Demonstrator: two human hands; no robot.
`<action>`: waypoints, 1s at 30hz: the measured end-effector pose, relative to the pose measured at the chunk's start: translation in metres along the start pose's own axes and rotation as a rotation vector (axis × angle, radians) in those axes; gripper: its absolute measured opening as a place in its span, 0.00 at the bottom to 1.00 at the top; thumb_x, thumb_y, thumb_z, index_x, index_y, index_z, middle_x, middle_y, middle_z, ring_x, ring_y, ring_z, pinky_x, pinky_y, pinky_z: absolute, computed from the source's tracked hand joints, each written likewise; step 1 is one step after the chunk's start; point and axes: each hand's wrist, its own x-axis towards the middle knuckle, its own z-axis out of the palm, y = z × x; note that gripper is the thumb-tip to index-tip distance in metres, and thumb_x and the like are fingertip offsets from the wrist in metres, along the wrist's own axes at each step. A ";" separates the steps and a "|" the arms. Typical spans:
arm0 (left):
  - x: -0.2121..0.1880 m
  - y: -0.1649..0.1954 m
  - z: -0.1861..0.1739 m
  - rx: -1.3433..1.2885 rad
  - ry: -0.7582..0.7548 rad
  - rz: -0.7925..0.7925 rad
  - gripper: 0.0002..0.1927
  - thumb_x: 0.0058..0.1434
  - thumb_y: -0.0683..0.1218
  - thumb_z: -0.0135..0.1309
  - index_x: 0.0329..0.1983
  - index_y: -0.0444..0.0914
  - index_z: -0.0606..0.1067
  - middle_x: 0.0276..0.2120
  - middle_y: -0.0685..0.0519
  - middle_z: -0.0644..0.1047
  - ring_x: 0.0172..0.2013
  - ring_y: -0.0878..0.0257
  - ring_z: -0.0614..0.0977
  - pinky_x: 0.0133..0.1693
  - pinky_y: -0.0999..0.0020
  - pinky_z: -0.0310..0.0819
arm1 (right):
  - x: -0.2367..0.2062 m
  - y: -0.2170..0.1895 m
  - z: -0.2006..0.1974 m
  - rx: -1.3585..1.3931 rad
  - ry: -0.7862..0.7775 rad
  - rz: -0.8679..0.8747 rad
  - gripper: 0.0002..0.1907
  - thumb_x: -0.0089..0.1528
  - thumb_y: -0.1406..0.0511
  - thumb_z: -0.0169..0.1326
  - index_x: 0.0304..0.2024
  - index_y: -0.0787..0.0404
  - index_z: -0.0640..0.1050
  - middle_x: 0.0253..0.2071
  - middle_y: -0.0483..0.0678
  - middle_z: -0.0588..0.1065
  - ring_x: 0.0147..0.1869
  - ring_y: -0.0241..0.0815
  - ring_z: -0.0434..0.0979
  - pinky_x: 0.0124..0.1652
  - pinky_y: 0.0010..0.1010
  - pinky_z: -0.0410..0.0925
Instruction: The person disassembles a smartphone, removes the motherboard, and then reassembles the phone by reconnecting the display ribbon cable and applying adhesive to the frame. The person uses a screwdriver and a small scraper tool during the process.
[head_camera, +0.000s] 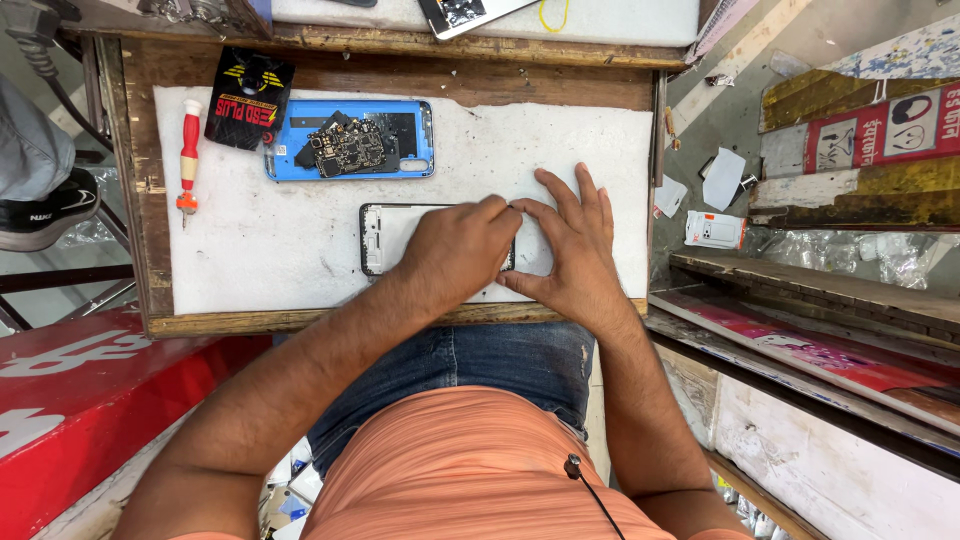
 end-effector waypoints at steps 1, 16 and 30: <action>-0.001 0.000 0.000 -0.007 -0.001 -0.019 0.09 0.61 0.43 0.58 0.43 0.35 0.78 0.33 0.50 0.77 0.29 0.58 0.84 0.27 0.64 0.80 | 0.000 0.000 0.000 0.002 0.002 -0.001 0.49 0.42 0.47 0.76 0.62 0.52 0.74 0.74 0.55 0.57 0.81 0.64 0.37 0.73 0.66 0.32; 0.000 0.001 0.002 0.027 0.082 -0.007 0.06 0.60 0.42 0.59 0.40 0.37 0.78 0.33 0.51 0.76 0.29 0.59 0.84 0.27 0.65 0.79 | -0.001 -0.002 0.000 0.014 0.005 0.008 0.49 0.41 0.48 0.76 0.62 0.53 0.74 0.74 0.55 0.57 0.81 0.63 0.37 0.73 0.65 0.32; 0.003 -0.001 -0.001 -0.022 0.082 -0.009 0.05 0.65 0.44 0.59 0.39 0.38 0.77 0.31 0.53 0.76 0.29 0.60 0.84 0.29 0.66 0.80 | 0.000 -0.002 0.003 0.010 0.017 0.022 0.53 0.40 0.48 0.76 0.64 0.54 0.71 0.74 0.55 0.58 0.81 0.64 0.38 0.73 0.65 0.32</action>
